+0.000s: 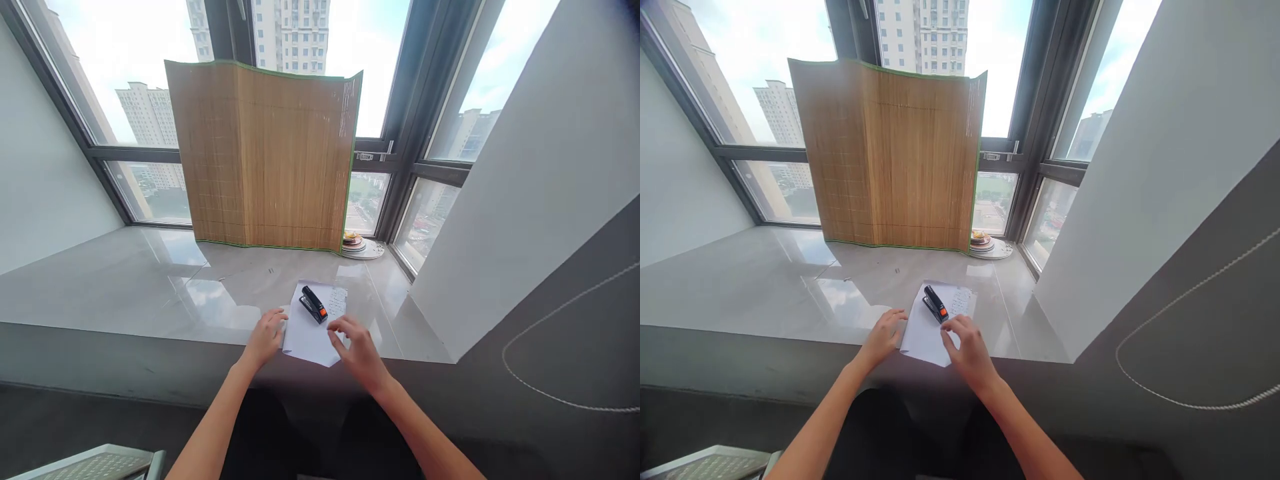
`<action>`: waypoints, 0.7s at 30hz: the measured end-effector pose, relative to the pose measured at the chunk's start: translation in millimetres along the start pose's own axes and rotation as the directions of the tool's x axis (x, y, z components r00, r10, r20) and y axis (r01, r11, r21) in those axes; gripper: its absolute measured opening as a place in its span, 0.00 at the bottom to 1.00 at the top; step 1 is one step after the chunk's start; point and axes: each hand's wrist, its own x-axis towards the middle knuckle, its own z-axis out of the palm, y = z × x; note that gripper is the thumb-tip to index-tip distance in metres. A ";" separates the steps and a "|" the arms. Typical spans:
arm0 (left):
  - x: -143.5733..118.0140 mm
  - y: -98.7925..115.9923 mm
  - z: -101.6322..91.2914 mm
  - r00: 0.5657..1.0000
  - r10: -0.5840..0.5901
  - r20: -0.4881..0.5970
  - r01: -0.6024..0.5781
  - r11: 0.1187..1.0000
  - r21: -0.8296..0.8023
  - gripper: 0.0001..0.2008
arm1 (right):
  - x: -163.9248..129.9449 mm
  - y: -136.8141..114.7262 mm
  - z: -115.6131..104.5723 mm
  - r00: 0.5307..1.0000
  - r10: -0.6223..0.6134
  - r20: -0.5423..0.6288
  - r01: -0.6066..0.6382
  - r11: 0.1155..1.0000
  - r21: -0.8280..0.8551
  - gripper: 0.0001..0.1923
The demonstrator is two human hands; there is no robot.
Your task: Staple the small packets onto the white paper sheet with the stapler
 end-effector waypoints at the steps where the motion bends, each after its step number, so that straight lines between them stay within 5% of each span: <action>1: 0.2 -2.8 8.3 0.997 0.024 0.073 -0.028 0.998 0.053 0.24 | 5.8 3.3 12.0 0.999 -0.019 0.035 0.020 1.000 -0.015 0.10; 6: -4.4 2.4 22.5 0.974 -0.006 0.228 -0.047 0.973 0.228 0.24 | 32.2 32.6 60.4 0.965 -0.077 0.251 0.096 0.993 -0.064 0.17; 9: -9.5 6.0 22.1 0.980 -0.007 0.201 -0.044 0.967 0.250 0.23 | 41.3 52.6 60.4 0.919 -0.191 0.346 0.206 0.978 -0.008 0.15; 12: -5.6 10.1 21.3 0.986 0.014 0.163 -0.059 0.961 0.271 0.19 | 44.9 67.0 52.7 0.910 -0.198 0.364 0.191 0.980 0.055 0.14; 17: 27.6 12.2 23.4 0.988 0.009 0.155 -0.056 0.950 0.306 0.09 | 42.3 80.8 53.4 0.953 -0.159 0.259 0.121 0.980 0.157 0.09; 21: 45.2 4.2 33.3 0.993 0.028 0.113 -0.058 0.961 0.270 0.12 | 40.2 91.3 55.9 0.997 -0.074 -0.031 0.077 0.991 0.114 0.07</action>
